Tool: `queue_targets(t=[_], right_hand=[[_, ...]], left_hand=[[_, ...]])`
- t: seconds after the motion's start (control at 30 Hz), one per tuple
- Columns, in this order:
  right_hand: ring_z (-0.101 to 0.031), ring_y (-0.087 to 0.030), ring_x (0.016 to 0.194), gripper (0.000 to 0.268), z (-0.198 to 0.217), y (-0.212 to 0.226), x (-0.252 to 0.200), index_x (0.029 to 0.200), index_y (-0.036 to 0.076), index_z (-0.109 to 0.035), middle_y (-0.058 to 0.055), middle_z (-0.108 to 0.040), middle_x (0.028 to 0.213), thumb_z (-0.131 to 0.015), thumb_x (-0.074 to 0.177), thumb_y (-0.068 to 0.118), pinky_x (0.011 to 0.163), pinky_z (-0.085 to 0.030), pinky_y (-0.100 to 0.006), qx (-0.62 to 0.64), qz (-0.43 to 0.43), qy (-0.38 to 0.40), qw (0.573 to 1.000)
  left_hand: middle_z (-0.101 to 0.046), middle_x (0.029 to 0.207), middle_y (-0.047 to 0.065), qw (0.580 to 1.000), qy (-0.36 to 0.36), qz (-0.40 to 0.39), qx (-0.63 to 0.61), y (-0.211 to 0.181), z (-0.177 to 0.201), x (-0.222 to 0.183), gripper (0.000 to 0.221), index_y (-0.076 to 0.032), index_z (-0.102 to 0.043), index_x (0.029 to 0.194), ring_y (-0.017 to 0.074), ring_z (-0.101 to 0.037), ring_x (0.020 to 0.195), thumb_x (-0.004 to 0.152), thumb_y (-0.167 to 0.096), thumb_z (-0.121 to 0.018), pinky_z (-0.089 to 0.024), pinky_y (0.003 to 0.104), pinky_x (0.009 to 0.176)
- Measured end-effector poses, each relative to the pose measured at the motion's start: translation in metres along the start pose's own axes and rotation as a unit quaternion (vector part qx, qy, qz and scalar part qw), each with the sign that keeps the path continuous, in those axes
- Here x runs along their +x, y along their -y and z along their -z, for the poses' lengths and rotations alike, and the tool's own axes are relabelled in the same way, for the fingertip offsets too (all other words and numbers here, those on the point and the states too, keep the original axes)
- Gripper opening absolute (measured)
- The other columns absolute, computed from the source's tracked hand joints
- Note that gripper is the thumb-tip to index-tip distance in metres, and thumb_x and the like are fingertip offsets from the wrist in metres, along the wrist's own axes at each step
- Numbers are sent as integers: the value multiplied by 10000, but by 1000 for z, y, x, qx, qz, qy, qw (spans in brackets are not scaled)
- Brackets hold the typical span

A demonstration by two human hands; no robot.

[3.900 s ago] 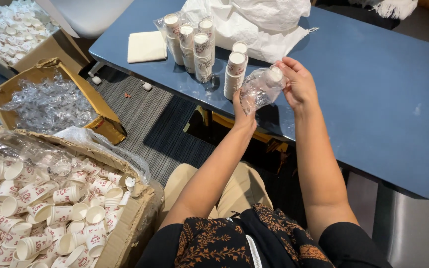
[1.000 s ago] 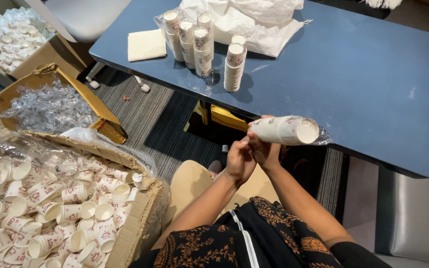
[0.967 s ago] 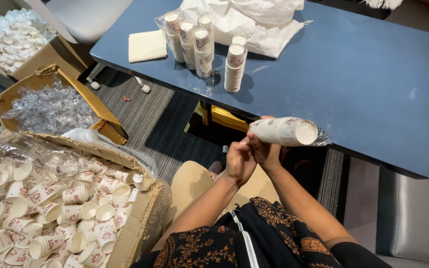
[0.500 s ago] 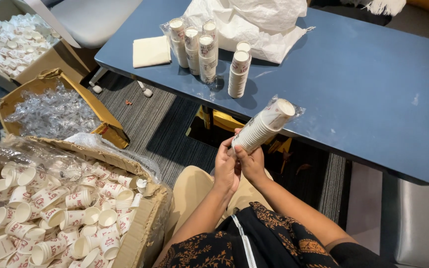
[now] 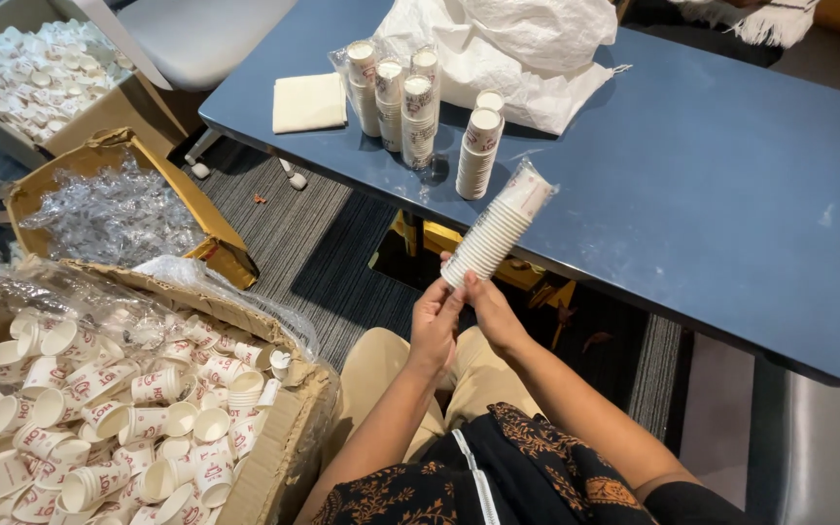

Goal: The person picks up paper cups from a cardboard box, stacks them by hand, and places the stacks into clear plastic sleeves on a table.

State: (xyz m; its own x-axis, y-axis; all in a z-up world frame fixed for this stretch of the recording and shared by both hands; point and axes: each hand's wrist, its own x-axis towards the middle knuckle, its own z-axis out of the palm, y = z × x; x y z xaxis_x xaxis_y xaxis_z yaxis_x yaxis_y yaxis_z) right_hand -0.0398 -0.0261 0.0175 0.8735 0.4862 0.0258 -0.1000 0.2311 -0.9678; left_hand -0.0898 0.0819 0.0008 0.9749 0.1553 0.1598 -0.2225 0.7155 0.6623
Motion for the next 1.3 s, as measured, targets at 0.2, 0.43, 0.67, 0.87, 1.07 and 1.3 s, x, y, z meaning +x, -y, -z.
queue_targets(t=[0.2,0.43,0.67,0.87,1.07,1.3], right_hand=[[-547,-265,1331,948,-2,82,1,1616,141,-157,-127,-496,1479,-774,906,267,1125,-462,-457,33,208,-100,973],[-606,-234,1198,725,-9,54,8,1523,52,-339,-130,-553,1332,-757,951,206,996,-551,-406,105,116,-87,984],[-623,-205,1147,630,-65,62,27,1499,31,-391,-102,-586,1358,-712,969,148,924,-541,-341,167,36,20,985],[-681,-237,1124,686,-91,42,79,1462,79,-383,-122,-621,1304,-766,895,125,977,-572,-389,50,47,73,995],[-626,-343,1163,719,-54,11,162,1383,12,-492,-189,-583,1296,-913,811,125,974,-540,-432,-336,315,-196,866],[-661,-310,1202,813,-32,-24,219,1453,64,-476,-140,-605,1353,-940,801,208,1038,-518,-404,-348,196,-234,887]], left_hand=[[-700,1266,110,997,60,20,-35,-23,21,1,317,42,-621,1322,195,-648,1189,1046,-113,-595,-497,337,1084],[-725,1180,172,977,-83,-147,134,-12,45,-2,239,109,-681,1266,223,-679,1049,1040,31,-690,-557,347,968],[-632,1148,51,936,-138,-178,269,-89,14,9,391,-66,-583,1252,135,-633,1061,895,-39,-740,-523,276,953],[-575,1328,113,898,-208,-161,353,-109,42,-5,534,-70,-529,1356,207,-589,1145,898,-57,-802,-534,332,921],[-438,1526,136,830,-230,-182,474,-161,29,-88,674,-70,-423,1463,258,-495,1371,878,-72,-759,-509,360,1017],[-397,1514,197,472,-396,-207,760,-281,73,-226,640,-80,-552,1321,369,-373,1463,756,-132,-849,-433,518,1155]])
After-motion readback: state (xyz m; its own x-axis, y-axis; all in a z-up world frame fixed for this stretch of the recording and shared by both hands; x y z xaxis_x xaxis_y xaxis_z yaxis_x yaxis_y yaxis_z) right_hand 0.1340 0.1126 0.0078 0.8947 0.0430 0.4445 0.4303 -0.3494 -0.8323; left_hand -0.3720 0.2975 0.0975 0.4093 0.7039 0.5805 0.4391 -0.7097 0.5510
